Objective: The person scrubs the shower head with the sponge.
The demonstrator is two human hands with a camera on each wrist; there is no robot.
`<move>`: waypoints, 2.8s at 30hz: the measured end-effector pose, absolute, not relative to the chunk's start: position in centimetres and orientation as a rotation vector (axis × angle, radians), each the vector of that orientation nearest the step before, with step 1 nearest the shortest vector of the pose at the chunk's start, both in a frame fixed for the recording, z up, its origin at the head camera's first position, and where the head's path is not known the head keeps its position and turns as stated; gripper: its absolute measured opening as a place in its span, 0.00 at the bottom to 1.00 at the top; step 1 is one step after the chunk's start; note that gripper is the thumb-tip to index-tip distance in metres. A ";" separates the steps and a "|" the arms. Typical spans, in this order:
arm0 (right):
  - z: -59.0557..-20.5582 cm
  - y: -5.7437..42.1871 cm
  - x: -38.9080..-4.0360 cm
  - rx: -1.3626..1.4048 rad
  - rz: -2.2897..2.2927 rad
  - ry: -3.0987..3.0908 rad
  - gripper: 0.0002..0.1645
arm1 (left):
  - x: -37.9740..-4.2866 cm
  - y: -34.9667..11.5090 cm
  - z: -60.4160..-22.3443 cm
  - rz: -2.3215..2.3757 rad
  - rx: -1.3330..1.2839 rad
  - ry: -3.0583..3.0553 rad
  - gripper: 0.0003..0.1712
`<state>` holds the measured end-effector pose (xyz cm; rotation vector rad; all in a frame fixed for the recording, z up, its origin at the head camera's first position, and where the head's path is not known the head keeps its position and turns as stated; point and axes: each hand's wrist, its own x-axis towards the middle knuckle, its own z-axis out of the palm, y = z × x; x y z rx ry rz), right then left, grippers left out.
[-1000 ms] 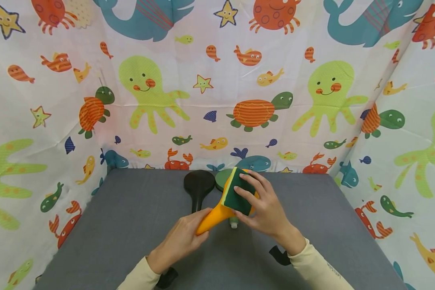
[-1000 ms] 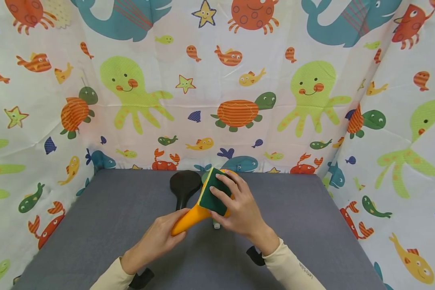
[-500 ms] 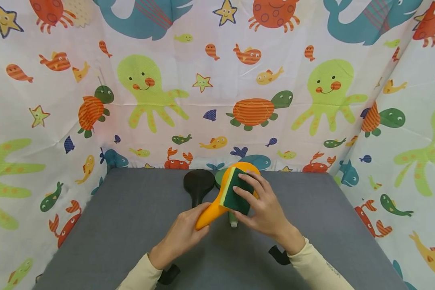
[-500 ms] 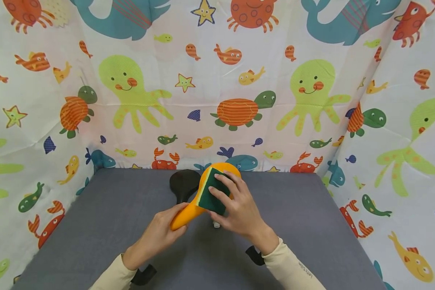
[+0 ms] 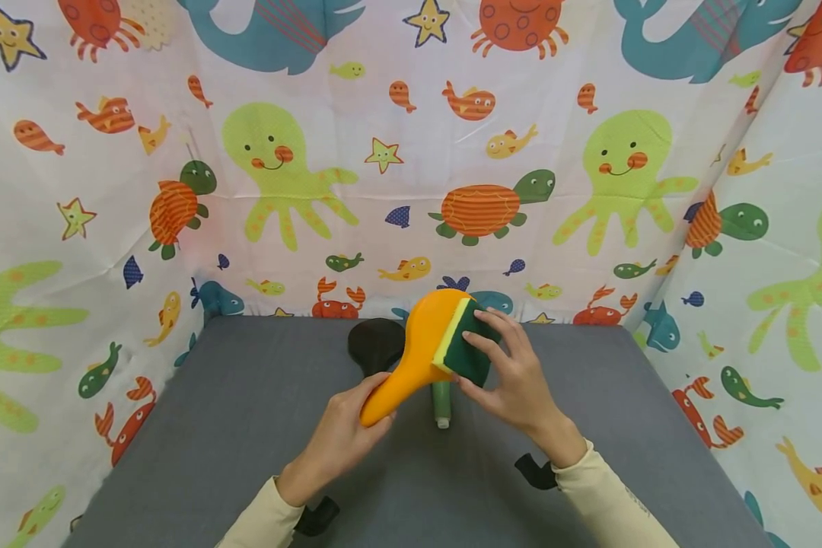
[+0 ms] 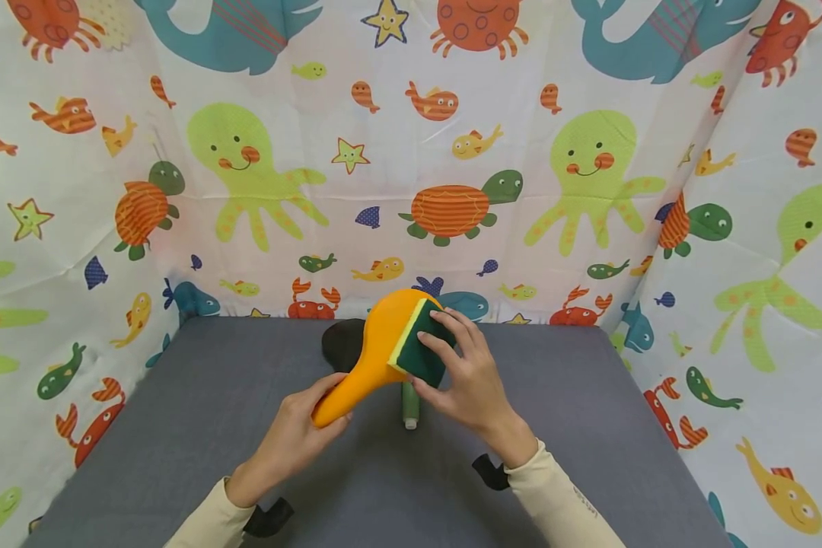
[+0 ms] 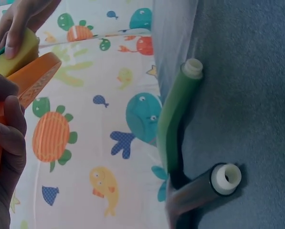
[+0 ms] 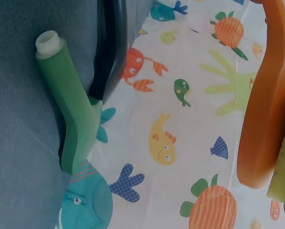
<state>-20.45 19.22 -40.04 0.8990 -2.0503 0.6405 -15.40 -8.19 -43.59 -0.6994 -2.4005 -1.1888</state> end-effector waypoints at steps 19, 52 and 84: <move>-40.5 16.7 -20.4 0.905 0.717 -2.010 0.33 | -15.9 -7.0 -43.3 -1.362 -0.504 -2.360 0.30; -41.0 16.7 -20.2 0.917 0.653 -2.031 0.33 | -15.9 -7.0 -43.6 -1.584 -0.406 -2.413 0.30; -41.1 17.4 -19.5 0.867 0.625 -2.037 0.33 | -15.6 -7.2 -43.1 -1.865 -0.335 -2.348 0.29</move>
